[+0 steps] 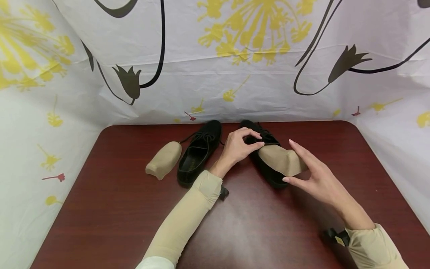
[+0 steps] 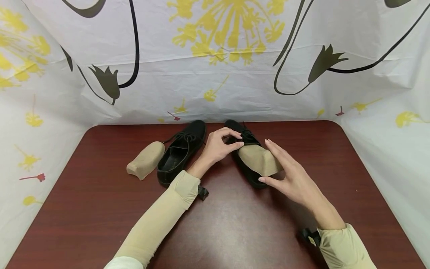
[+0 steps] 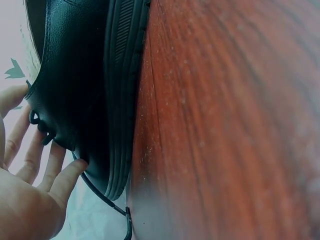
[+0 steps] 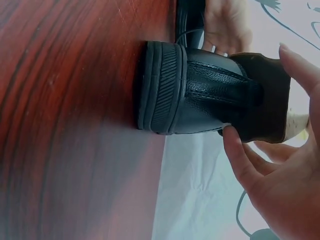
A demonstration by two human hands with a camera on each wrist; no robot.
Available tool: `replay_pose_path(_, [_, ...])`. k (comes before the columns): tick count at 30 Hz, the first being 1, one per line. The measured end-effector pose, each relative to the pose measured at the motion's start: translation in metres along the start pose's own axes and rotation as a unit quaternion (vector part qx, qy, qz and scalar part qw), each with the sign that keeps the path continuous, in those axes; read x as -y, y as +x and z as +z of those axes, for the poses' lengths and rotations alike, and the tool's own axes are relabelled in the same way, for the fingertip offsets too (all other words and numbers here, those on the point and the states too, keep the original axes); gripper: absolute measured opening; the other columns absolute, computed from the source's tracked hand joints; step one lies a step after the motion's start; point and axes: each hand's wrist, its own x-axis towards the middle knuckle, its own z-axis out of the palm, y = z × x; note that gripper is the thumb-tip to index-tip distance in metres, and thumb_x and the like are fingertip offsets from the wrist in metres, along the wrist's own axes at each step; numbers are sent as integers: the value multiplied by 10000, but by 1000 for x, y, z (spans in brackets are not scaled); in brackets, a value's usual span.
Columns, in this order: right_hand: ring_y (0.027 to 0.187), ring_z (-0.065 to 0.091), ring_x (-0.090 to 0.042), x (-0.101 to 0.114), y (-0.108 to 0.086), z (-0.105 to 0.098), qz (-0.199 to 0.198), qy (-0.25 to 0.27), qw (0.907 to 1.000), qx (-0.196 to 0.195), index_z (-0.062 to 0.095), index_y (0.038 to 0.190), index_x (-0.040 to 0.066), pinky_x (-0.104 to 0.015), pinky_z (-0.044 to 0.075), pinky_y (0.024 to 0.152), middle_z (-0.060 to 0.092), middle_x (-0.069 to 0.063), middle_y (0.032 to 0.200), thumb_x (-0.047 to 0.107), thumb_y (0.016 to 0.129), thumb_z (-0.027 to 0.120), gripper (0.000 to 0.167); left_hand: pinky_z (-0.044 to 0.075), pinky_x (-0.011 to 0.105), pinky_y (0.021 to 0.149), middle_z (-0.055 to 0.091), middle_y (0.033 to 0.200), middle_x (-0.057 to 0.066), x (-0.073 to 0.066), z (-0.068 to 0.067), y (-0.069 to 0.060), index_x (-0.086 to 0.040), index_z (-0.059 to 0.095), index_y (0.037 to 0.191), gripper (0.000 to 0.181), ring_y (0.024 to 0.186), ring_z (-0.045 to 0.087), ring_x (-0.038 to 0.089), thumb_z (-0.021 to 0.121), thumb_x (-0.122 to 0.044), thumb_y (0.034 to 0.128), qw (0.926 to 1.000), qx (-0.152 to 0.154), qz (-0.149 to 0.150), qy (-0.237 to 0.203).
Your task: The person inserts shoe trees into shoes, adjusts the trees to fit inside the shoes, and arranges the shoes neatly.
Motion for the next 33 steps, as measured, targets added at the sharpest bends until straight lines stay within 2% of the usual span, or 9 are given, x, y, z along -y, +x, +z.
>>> replay_pose_path(4, [1439, 284, -63, -2, 2, 2, 36, 58, 10000, 63, 273, 1585, 202, -72, 253, 1049, 342, -44, 1586, 58, 690, 904, 1104, 519, 325, 853, 696, 1032, -113, 0, 1, -1, -212, 777, 946, 141, 989, 620, 44, 827, -275, 830, 10000, 48, -58, -30])
replay_pose_path(7, [1431, 298, -58, -3, 4, 4, 62, 112, 9999, 71, 265, 1587, 209, -63, 348, 964, 337, -53, 1589, 51, 695, 901, 1107, 512, 303, 870, 698, 1041, -101, 0, 1, -1, -203, 777, 948, 137, 1001, 618, 45, 821, -270, 836, 9999, 76, -72, -60])
replay_pose_path(10, [1416, 315, -38, -3, 7, 6, 70, 189, 9997, 100, 262, 1588, 218, -56, 430, 819, 332, -42, 1593, 44, 703, 896, 1102, 506, 282, 877, 699, 1042, -94, 0, 1, 0, -194, 776, 947, 128, 1006, 617, 43, 816, -255, 842, 9999, 68, -53, -101])
replay_pose_path(13, [1402, 334, -36, -4, 9, 8, 62, 290, 9995, 110, 260, 1589, 213, -78, 470, 774, 322, -28, 1597, 27, 714, 886, 1092, 507, 275, 873, 701, 1040, -80, 1, 1, 1, -181, 774, 944, 117, 1001, 618, 45, 812, -233, 845, 9998, 54, -12, -173])
replay_pose_path(16, [1391, 332, -5, -6, 9, 7, 135, 305, 9992, 202, 243, 1593, 231, -74, 420, 873, 317, -17, 1599, 53, 734, 879, 1084, 513, 281, 862, 703, 1031, -75, 1, 1, 1, -179, 770, 940, 112, 981, 622, 57, 812, -224, 846, 9997, 52, -7, -232])
replay_pose_path(19, [1343, 359, 41, -8, 8, 5, 302, 445, 9975, 452, 209, 1598, 269, -123, 449, 873, 287, -1, 1614, 78, 809, 828, 1021, 515, 285, 844, 700, 1017, -83, 2, 1, 0, -181, 767, 936, 113, 960, 623, 72, 813, -231, 845, 9997, 55, -41, -254])
replay_pose_path(24, [1224, 446, 54, -10, 8, 4, 545, 603, 9941, 724, 169, 1599, 317, -247, 538, 753, 246, 25, 1630, 104, 919, 719, 901, 514, 285, 848, 694, 1009, -97, 3, 0, 0, -192, 758, 926, 111, 970, 627, 96, 816, -239, 843, 9995, 71, -72, -309])
replay_pose_path(29, [1103, 512, 25, -11, 10, 7, 590, 605, 9941, 686, 171, 1598, 327, -201, 522, 724, 251, 71, 1623, 113, 922, 718, 896, 517, 284, 857, 696, 1008, -90, 2, 0, 0, -183, 759, 921, 115, 979, 629, 99, 822, -226, 835, 9993, 92, -144, -327])
replay_pose_path(33, [1143, 489, 40, -12, 14, 11, 535, 605, 9948, 615, 180, 1597, 323, -165, 512, 720, 272, 27, 1618, 106, 911, 731, 907, 512, 272, 871, 693, 1013, -86, 1, 0, 1, -177, 757, 925, 114, 991, 629, 103, 820, -218, 838, 9992, 122, -143, -358])
